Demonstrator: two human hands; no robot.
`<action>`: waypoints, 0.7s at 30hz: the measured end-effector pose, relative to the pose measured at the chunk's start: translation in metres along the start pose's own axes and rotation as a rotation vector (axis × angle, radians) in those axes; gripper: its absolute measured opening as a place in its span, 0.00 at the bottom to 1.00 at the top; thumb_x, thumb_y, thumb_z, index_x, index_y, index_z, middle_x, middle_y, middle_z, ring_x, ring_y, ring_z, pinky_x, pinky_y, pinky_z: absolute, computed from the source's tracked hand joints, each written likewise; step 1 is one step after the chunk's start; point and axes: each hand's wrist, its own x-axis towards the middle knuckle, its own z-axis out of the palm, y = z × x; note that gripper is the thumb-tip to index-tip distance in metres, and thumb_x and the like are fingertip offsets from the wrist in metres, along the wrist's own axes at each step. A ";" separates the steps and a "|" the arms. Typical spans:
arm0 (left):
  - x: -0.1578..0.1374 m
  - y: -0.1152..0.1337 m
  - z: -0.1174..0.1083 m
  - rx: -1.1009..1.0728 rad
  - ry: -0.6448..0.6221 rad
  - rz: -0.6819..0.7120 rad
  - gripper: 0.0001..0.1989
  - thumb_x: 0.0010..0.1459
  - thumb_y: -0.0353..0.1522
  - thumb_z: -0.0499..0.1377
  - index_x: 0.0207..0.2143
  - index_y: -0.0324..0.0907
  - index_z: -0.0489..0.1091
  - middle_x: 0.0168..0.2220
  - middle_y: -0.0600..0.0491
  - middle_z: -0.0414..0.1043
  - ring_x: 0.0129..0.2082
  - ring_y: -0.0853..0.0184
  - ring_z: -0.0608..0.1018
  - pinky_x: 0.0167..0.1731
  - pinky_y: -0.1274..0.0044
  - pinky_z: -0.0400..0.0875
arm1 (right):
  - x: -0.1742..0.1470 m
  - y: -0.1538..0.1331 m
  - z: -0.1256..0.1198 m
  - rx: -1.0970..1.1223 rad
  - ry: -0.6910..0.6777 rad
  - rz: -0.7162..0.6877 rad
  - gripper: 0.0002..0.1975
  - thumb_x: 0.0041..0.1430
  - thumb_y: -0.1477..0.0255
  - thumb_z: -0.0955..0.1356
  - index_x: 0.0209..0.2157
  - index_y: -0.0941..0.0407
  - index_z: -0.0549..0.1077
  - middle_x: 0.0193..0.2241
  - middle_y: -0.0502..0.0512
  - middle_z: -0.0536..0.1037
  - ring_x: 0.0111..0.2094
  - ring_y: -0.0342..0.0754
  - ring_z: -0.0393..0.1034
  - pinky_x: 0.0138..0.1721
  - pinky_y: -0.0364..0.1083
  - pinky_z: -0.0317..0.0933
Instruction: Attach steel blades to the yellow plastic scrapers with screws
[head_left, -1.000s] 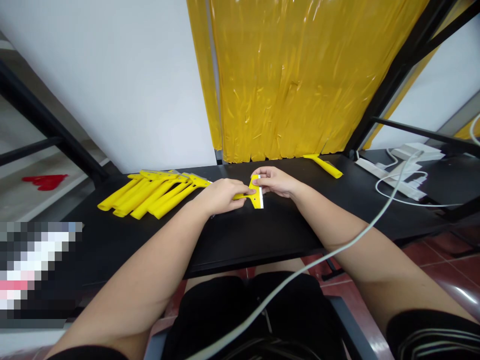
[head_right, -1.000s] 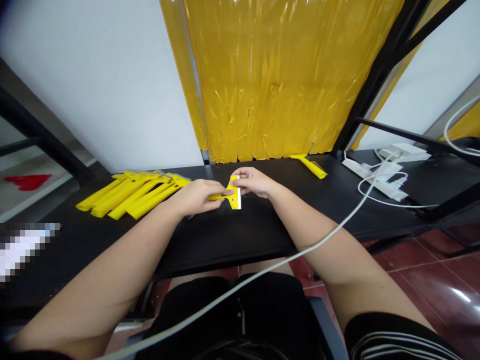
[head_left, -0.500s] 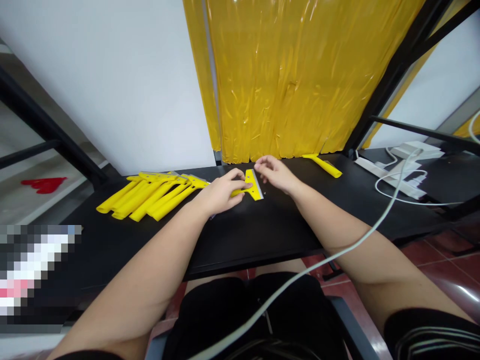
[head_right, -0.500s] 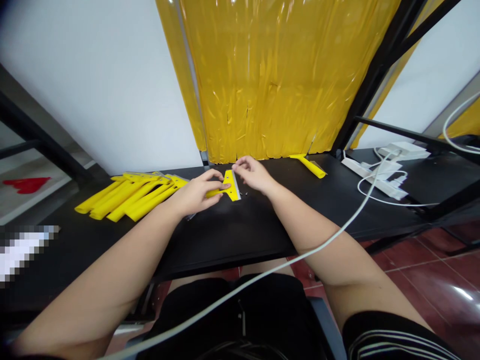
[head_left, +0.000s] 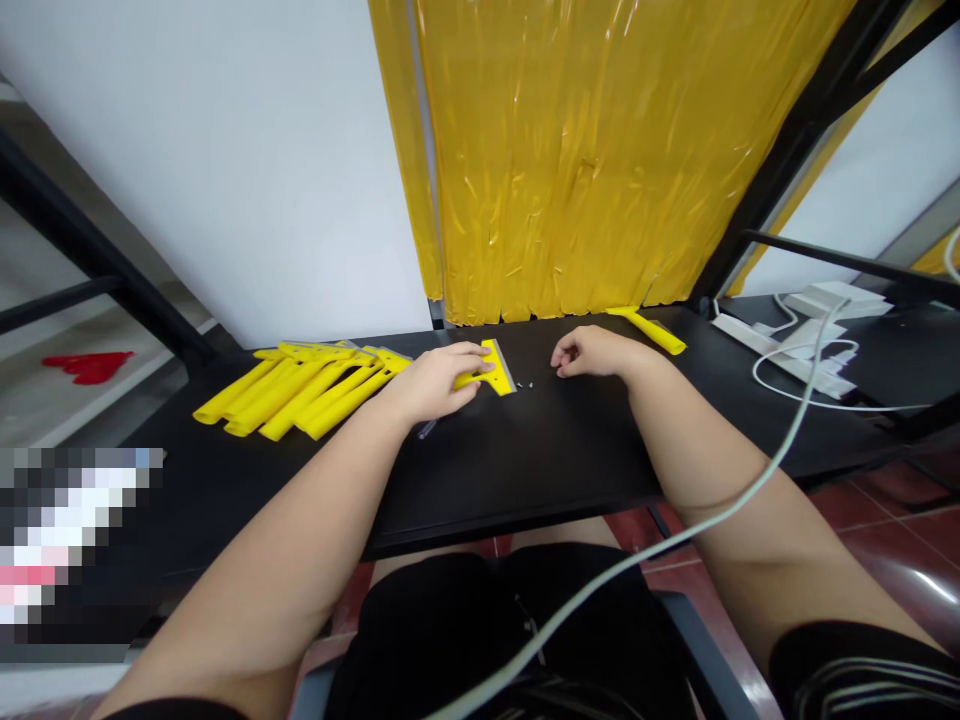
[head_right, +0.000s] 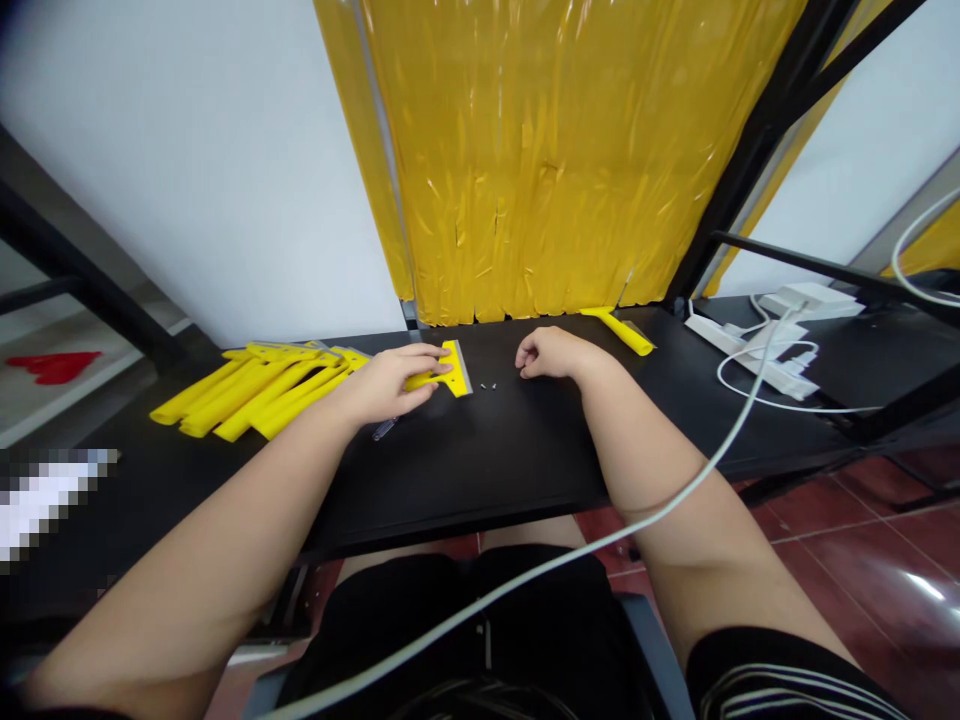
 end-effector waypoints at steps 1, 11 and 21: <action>0.000 -0.001 -0.001 0.000 0.001 -0.002 0.16 0.65 0.33 0.58 0.52 0.42 0.78 0.62 0.45 0.73 0.60 0.58 0.77 0.62 0.64 0.72 | 0.000 -0.001 0.001 -0.005 -0.004 0.025 0.10 0.45 0.74 0.78 0.33 0.53 0.84 0.31 0.51 0.84 0.32 0.48 0.76 0.35 0.46 0.66; 0.000 -0.006 0.000 0.008 0.014 0.018 0.16 0.63 0.33 0.58 0.50 0.41 0.79 0.61 0.44 0.74 0.60 0.58 0.78 0.63 0.64 0.71 | 0.001 -0.011 0.009 0.106 -0.084 -0.005 0.03 0.49 0.72 0.76 0.27 0.55 0.80 0.25 0.52 0.81 0.24 0.45 0.72 0.29 0.44 0.65; 0.002 0.003 0.003 0.074 0.094 -0.009 0.17 0.63 0.31 0.58 0.52 0.43 0.78 0.61 0.47 0.75 0.61 0.59 0.77 0.62 0.65 0.73 | 0.008 -0.064 0.058 0.871 -0.050 -0.251 0.14 0.45 0.65 0.80 0.30 0.56 0.77 0.27 0.51 0.80 0.28 0.44 0.74 0.33 0.44 0.70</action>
